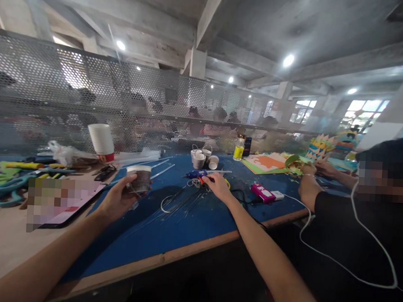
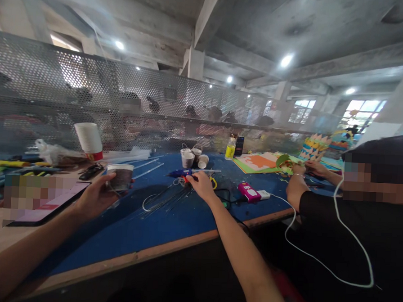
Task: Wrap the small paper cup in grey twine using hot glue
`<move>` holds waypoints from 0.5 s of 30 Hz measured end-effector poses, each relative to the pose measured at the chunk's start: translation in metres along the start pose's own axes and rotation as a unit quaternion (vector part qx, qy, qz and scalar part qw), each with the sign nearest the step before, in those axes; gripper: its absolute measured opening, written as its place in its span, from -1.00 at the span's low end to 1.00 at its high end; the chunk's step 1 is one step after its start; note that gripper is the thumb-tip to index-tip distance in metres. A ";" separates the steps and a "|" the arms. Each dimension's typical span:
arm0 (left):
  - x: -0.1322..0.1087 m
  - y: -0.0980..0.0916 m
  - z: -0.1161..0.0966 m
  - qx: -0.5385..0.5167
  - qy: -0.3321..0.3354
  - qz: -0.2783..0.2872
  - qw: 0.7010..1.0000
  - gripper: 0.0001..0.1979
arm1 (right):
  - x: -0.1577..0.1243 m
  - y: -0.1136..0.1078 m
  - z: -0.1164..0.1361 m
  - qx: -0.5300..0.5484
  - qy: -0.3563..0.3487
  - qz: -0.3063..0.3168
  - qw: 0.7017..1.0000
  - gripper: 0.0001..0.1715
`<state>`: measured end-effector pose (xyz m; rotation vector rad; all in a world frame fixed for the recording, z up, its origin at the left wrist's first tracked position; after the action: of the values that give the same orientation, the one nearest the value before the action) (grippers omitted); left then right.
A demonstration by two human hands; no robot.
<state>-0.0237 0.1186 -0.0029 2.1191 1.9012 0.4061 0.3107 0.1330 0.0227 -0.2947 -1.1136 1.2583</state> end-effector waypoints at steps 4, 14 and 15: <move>-0.002 0.002 -0.001 0.006 0.000 0.001 1.000 -0.62 | -0.007 0.022 0.013 -0.006 -0.025 0.055 0.998 -0.56; 0.000 0.003 -0.001 0.002 0.004 0.013 1.000 -0.62 | -0.006 0.056 0.038 -0.064 -0.011 0.090 0.994 -0.54; 0.000 0.002 -0.001 0.003 0.005 0.012 1.000 -0.61 | -0.006 0.058 0.040 -0.071 -0.013 0.089 0.993 -0.56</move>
<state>-0.0219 0.1184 -0.0010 2.1502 1.8860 0.4188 0.2445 0.1332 -0.0024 -0.4948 -1.2223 1.3460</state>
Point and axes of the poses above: each hand's wrist, its own x-axis towards the middle knuckle, its own y-axis out of the palm, z = x × y, the point moved 10 cm from there along x, towards the middle knuckle, and after that the axes turned 3 degrees about x, right-handed, at the moved point
